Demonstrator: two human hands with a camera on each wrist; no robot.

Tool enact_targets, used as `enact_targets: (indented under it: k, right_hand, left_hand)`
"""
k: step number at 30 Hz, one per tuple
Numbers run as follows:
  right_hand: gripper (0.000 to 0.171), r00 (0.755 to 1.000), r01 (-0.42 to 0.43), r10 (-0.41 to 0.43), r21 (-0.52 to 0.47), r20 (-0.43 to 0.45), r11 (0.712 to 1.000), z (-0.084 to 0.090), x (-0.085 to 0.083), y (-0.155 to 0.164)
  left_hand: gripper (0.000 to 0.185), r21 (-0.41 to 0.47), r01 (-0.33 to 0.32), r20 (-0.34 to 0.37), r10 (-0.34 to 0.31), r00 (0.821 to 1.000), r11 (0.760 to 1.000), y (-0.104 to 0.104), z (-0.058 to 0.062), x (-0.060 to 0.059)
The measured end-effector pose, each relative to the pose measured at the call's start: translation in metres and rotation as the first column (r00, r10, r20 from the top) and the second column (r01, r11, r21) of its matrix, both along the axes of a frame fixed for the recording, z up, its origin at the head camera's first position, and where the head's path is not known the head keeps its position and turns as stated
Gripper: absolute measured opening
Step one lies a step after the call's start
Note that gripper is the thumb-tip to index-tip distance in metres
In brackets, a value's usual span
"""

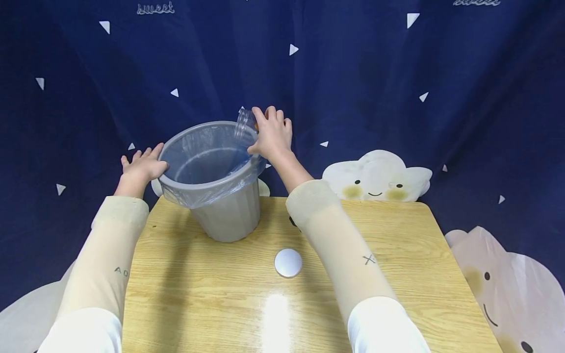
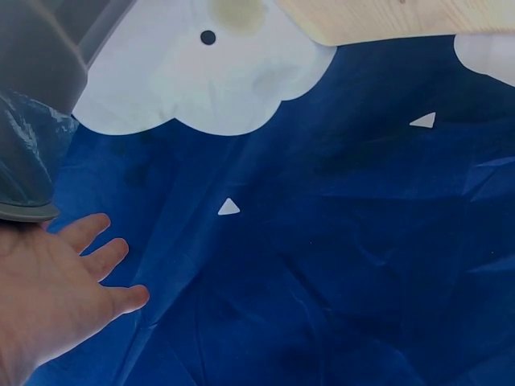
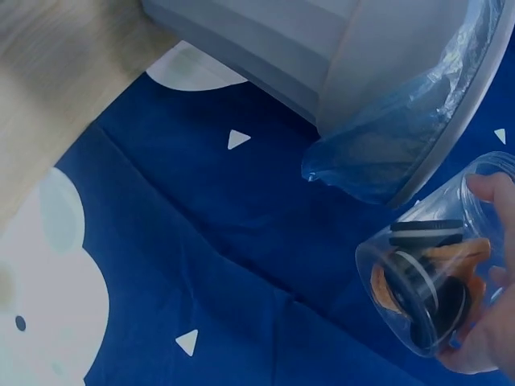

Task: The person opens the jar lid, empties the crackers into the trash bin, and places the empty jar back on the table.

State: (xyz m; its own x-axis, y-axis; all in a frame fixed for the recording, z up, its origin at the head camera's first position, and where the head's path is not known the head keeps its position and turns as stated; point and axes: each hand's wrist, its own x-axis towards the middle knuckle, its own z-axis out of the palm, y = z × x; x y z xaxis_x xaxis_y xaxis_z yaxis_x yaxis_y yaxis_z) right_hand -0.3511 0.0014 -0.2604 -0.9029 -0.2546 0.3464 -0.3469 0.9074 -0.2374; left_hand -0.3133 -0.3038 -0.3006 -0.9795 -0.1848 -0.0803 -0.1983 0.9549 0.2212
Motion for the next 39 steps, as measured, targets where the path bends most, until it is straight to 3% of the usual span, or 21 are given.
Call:
enact_targets:
  k: [19,39]
  right_hand:
    - [0.092,0.998,-0.024,0.032,0.150,-0.055,0.988,-0.005,-0.002,-0.011]
    - [0.094,0.993,-0.045,0.069,0.224,-0.100,0.974,-0.006,0.000,-0.021]
  left_hand:
    - [0.068,0.002,0.004,0.008,-0.004,1.000,1.000,-0.001,-0.001,-0.001]
    - [0.068,0.002,0.000,0.002,0.000,1.000,1.000,-0.001,-0.001,0.000]
